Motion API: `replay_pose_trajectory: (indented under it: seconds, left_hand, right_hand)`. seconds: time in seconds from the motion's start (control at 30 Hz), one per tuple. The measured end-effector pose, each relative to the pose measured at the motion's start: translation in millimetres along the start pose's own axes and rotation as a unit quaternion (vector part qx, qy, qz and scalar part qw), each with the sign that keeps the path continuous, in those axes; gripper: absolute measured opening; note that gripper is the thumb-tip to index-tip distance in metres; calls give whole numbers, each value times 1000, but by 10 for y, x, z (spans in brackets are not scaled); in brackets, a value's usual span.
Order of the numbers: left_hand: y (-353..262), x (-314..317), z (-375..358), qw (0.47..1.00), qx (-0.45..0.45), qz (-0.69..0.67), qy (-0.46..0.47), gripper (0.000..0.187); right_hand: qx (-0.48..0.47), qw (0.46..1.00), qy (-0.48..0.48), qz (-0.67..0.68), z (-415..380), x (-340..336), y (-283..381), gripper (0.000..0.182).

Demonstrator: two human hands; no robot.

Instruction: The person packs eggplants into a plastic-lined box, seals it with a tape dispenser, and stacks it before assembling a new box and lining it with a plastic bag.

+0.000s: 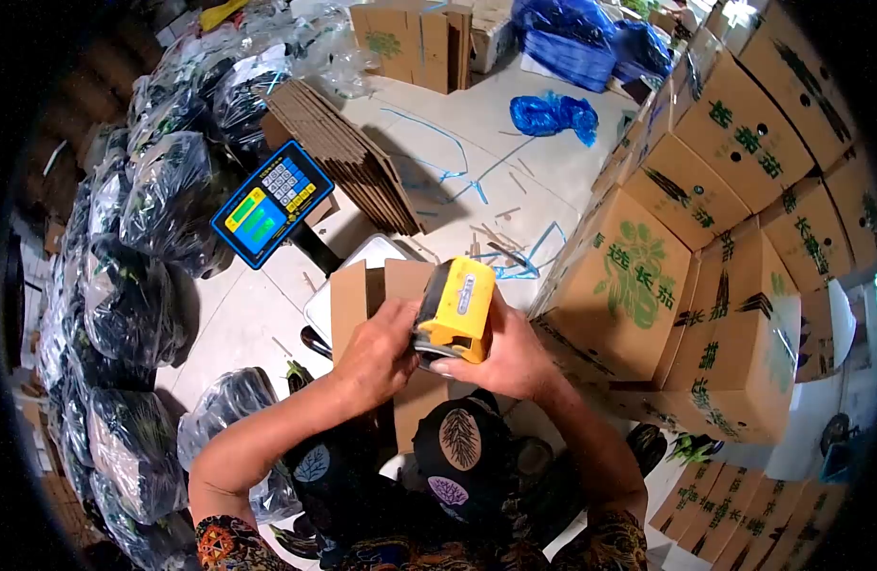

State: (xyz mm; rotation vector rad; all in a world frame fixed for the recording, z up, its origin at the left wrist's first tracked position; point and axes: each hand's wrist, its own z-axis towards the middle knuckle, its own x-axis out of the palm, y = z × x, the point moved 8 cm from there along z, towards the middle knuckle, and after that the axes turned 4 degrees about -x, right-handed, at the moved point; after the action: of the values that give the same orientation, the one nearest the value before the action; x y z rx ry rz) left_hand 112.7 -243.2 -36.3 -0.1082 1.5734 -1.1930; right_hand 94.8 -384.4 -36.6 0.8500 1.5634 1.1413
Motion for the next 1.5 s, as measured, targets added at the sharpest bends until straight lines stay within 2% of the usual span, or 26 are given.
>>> replay_pose_trajectory:
  seconds: [0.03, 0.1, 0.13, 0.17, 0.23, 0.27, 0.37, 0.5, 0.63, 0.7, 0.73, 0.77, 0.83, 0.87, 0.97, 1.0, 1.13, 1.17, 1.2, 1.23, 1.3, 1.43, 1.5]
  left_hand:
    - [35, 3, -33, 999, -28, -15, 27, 73]
    - [111, -96, -46, 975, -44, -208, 60, 66]
    - [173, -179, -64, 947, -90, -304, 62, 65]
    - [229, -307, -112, 930, -133, -340, 43, 62]
    - [257, -427, -188, 809, -198, -553, 24, 56]
    - [243, -485, -223, 799, -214, -562, 12, 46]
    - [216, -511, -230, 887, -184, -424, 7, 34]
    - [456, -372, -260, 875, -183, -448, -9, 23]
    - [623, -278, -364, 756, -256, -602, 25, 30]
    - [698, -311, -400, 721, -233, -650, 54, 34]
    - [739, -295, -416, 735, -262, -623, 46, 35]
    - [751, -330, -450, 790, -279, -545, 5, 27]
    - [788, -415, -430, 887, -180, -424, -36, 19]
    - [859, -426, -473, 907, -198, -366, -66, 15]
    - [980, -458, -558, 905, -216, -345, -127, 18]
    - [1049, -449, -585, 905, -197, -343, -155, 19]
    - [1416, -399, -844, 868, -266, -386, -161, 15]
    - [1552, -462, -962, 853, -320, -370, -182, 15]
    - [1808, -497, -1122, 814, -358, -388, -242, 16]
    - [2040, -581, -1287, 778, -352, -420, -308, 17]
    - [2654, -554, -1658, 735, -316, -498, -334, 19]
    - [2843, -391, -1809, 740, -335, -471, -344, 24]
    - [2838, -352, -1788, 770, -330, -412, -358, 28]
  right_hand:
    - [9, 1000, -13, 22, 8, 44, 34, 87]
    - [-61, 997, -30, 22, 26, 72, 68, 82]
    - [-95, 994, -46, -12, 13, 73, 115, 78]
    - [-108, 993, -45, -9, 23, 104, 143, 77]
    - [-91, 994, -52, -23, 55, 154, 98, 76]
    - [-110, 991, -56, -48, 66, 184, 84, 75]
    - [-151, 979, -58, -124, 110, 287, 80, 73]
    - [-166, 969, -56, -176, 152, 382, 100, 69]
    - [-171, 962, -59, -205, 175, 412, 98, 68]
    - [-201, 950, -57, -233, 194, 455, 131, 68]
    - [-203, 950, -49, -231, 217, 484, 121, 70]
    - [-203, 947, -35, -246, 239, 527, 132, 70]
    - [-202, 940, -11, -276, 262, 614, 195, 70]
    - [-194, 936, -6, -294, 278, 642, 209, 69]
    - [-158, 926, 14, -344, 307, 726, 218, 66]
    - [-139, 923, 26, -357, 335, 757, 208, 64]
    - [-116, 908, 90, -393, 460, 892, 317, 59]
    - [-108, 901, 111, -405, 485, 922, 295, 58]
    - [-100, 890, 118, -428, 513, 914, 263, 56]
    - [-88, 886, 125, -437, 533, 873, 221, 56]
    - [-62, 878, 143, -452, 546, 808, 130, 55]
    - [-41, 861, 173, -476, 606, 889, 104, 55]
    - [-39, 868, 168, -466, 625, 890, 163, 54]
